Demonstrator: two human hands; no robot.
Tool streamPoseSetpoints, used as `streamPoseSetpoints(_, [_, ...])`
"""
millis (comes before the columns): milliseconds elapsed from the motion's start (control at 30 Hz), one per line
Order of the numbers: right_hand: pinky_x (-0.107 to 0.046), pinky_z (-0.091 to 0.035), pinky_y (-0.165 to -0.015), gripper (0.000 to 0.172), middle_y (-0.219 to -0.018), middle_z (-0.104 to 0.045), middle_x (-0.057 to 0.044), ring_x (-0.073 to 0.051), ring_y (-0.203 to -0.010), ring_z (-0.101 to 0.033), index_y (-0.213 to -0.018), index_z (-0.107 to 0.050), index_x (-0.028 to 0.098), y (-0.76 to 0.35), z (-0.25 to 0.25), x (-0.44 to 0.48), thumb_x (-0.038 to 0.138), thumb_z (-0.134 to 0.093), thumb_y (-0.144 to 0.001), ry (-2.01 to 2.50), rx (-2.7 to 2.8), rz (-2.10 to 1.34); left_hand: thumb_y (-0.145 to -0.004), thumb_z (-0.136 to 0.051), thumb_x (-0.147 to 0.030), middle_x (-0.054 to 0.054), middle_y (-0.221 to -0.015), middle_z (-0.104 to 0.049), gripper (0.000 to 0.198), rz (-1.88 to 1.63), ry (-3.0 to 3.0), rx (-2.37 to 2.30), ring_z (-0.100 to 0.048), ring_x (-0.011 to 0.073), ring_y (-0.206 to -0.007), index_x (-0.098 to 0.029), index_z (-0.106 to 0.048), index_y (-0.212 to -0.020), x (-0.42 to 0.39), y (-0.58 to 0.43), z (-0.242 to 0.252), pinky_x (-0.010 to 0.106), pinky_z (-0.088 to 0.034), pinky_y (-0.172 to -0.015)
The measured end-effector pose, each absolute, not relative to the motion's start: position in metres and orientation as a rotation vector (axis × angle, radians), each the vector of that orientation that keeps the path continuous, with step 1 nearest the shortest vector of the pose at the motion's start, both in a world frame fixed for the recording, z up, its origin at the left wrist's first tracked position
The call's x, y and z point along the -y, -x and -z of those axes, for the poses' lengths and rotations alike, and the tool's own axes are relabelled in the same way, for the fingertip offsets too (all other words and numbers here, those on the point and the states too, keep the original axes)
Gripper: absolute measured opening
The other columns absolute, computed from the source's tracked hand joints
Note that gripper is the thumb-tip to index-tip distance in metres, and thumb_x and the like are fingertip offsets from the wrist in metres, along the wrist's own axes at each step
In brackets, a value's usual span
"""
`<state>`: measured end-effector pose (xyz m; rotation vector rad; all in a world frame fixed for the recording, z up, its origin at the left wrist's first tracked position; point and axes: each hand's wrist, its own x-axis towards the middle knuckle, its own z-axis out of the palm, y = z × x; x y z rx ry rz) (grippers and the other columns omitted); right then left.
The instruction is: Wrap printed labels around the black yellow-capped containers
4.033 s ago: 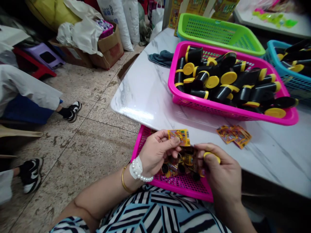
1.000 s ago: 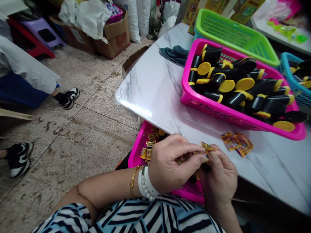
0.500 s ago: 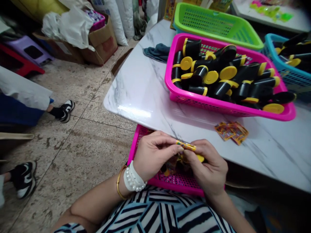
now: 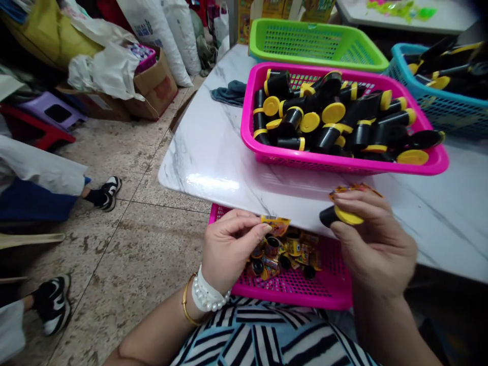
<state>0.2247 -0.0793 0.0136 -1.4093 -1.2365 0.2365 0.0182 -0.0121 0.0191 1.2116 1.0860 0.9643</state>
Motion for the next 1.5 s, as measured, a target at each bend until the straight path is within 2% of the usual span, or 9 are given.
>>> streamPoseSetpoints(133, [-0.047,-0.05,-0.105,0.027,-0.115,-0.074,-0.006,-0.025,-0.11,-0.068,-0.111,-0.076,0.027,-0.226,0.004,0.073,0.02,-0.075,-0.085,1.607,1.314,-0.28,-0.077,-0.08,-0.028,-0.004,-0.048,-0.058,0.014,-0.695,-0.862,-1.01,-0.042,0.0042,-0.036,-0.016,-0.074,-0.075,0.01,-0.018,-0.019,0.016,-0.029,-0.036])
streamPoseSetpoints(300, [-0.035,-0.06,-0.095,0.037,-0.116,-0.076,-0.004,-0.02,-0.105,-0.074,-0.119,-0.071,0.028,-0.222,0.005,0.086,0.023,-0.079,-0.083,1.494,0.888,-0.642,-0.074,-0.082,-0.03,-0.004,-0.049,-0.057,0.024,-0.577,-0.534,-0.908,-0.039,0.0018,-0.031,-0.013,-0.065,-0.079,0.006,-0.023,-0.012,0.013,-0.017,-0.032])
streamPoseSetpoints(433, [-0.025,-0.063,-0.087,0.03,-0.109,-0.079,-0.003,-0.017,-0.098,-0.077,-0.112,-0.075,0.029,-0.219,-0.005,0.092,0.031,-0.08,-0.083,1.276,0.791,-0.878,-0.073,-0.082,-0.022,-0.002,-0.064,-0.064,0.024,-0.541,-0.416,-0.826,-0.04,-0.0014,-0.034,-0.011,-0.064,-0.083,0.004,-0.032,-0.01,0.013,-0.017,-0.034])
streamPoseSetpoints(600, [-0.021,-0.063,-0.082,0.027,-0.103,-0.08,-0.001,-0.016,-0.092,-0.077,-0.109,-0.077,0.03,-0.213,-0.012,0.093,0.025,-0.081,-0.083,1.34,0.887,-0.892,-0.078,-0.08,-0.02,-0.004,-0.063,-0.06,0.021,-0.513,-0.351,-0.716,-0.039,-0.0019,-0.035,-0.012,-0.061,-0.083,0.006,-0.038,-0.007,0.013,-0.017,-0.035])
streamPoseSetpoints(733, [-0.024,-0.063,-0.079,0.029,-0.106,-0.077,-0.001,-0.017,-0.094,-0.075,-0.11,-0.077,0.031,-0.212,-0.016,0.095,0.017,-0.077,-0.084,1.493,1.079,-0.645,-0.077,-0.081,-0.02,-0.003,-0.068,-0.063,0.023,-0.509,-0.309,-0.689,-0.038,-0.0027,-0.036,-0.011,-0.061,-0.085,0.006,-0.039,-0.004,0.014,-0.017,-0.036])
streamPoseSetpoints(867, [-0.029,-0.061,-0.083,0.039,-0.112,-0.074,-0.002,-0.019,-0.102,-0.071,-0.116,-0.076,0.032,-0.211,-0.024,0.099,0.012,-0.078,-0.082,1.534,1.395,-0.363,-0.077,-0.081,-0.021,-0.007,-0.056,-0.055,0.023,-0.53,-0.287,-0.689,-0.036,-0.0016,-0.034,-0.012,-0.061,-0.083,0.005,-0.04,-0.003,0.015,-0.017,-0.036])
streamPoseSetpoints(1067, [-0.038,-0.061,-0.084,0.049,-0.115,-0.073,-0.004,-0.021,-0.097,-0.071,-0.127,-0.071,0.032,-0.21,-0.025,0.1,0.01,-0.076,-0.083,1.54,1.516,-0.138,-0.077,-0.082,-0.025,-0.003,-0.065,-0.065,0.027,-0.538,-0.355,-0.696,-0.041,-0.0007,-0.035,-0.014,-0.059,-0.084,0.008,-0.039,-0.005,0.016,-0.016,-0.036])
streamPoseSetpoints(1233, [-0.042,-0.063,-0.085,0.051,-0.112,-0.074,-0.005,-0.024,-0.097,-0.071,-0.125,-0.072,0.033,-0.206,-0.018,0.103,0.011,-0.08,-0.08,1.532,1.504,-0.031,-0.078,-0.081,-0.024,-0.005,-0.063,-0.061,0.025,-0.576,-0.341,-0.709,-0.039,-0.0012,-0.036,-0.014,-0.06,-0.087,0.007,-0.038,-0.004,0.015,-0.016,-0.037])
streamPoseSetpoints(1500, [-0.042,-0.064,-0.093,0.04,-0.117,-0.076,-0.006,-0.026,-0.108,-0.073,-0.117,-0.076,0.026,-0.2,-0.024,0.101,0.012,-0.08,-0.08,1.404,1.122,-0.334,-0.078,-0.08,-0.02,-0.008,-0.056,-0.055,0.023,-0.582,-0.28,-0.69,-0.038,-0.0004,-0.036,-0.013,-0.059,-0.086,0.005,-0.046,-0.009,0.014,-0.016,-0.035])
